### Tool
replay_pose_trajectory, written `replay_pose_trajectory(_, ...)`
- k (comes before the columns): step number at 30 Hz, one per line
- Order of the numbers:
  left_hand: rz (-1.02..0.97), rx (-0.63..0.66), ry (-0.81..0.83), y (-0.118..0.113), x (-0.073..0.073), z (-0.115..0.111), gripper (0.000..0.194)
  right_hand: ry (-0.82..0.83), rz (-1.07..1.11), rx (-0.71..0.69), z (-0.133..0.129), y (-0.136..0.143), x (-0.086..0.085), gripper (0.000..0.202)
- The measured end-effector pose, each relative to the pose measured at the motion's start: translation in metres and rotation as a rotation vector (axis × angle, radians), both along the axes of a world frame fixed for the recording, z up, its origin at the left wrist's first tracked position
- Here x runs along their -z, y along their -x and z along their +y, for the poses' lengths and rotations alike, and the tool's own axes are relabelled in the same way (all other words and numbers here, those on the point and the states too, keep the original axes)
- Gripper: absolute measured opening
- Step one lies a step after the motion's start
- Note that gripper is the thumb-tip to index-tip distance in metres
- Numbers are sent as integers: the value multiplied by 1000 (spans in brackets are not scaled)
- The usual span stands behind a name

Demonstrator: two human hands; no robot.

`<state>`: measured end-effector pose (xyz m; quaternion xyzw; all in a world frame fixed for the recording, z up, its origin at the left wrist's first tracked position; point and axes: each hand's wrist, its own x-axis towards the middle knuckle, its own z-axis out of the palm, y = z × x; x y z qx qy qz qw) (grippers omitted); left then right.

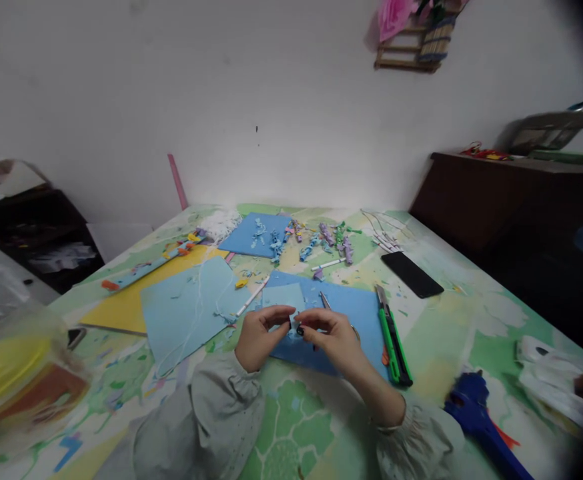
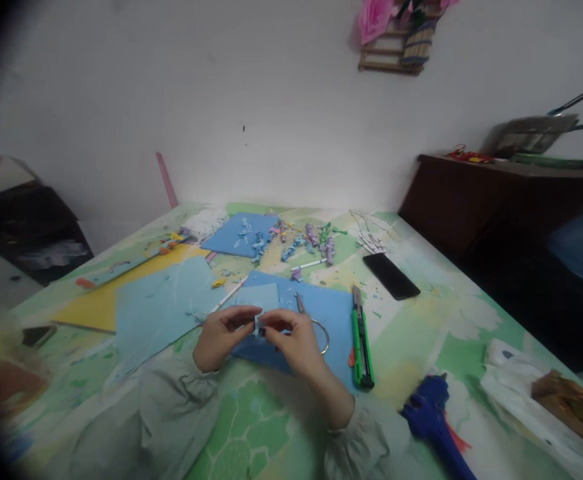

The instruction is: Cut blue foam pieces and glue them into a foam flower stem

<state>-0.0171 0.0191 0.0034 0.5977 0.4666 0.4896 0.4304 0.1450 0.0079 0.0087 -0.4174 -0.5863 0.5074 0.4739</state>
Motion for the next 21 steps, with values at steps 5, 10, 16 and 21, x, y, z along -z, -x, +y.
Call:
replay_pose_trajectory(5, -31, 19, 1, -1, -1, -2, 26, -9, -43, 54, -2, -1, 6, 12)
replay_pose_trajectory(10, -53, 40, 6, 1, 0, 1, 28, -87, -60, 111, 2, -7, 10, 22)
replay_pose_trajectory(16, -62, 87, 4, -2, 6, 0, 29, -61, -41, 87, 2, -2, 20, 17)
replay_pose_trajectory(21, -51, 113, 47, -2, 6, -2, 30, -96, -25, 104, -1, -1, 20, 17)
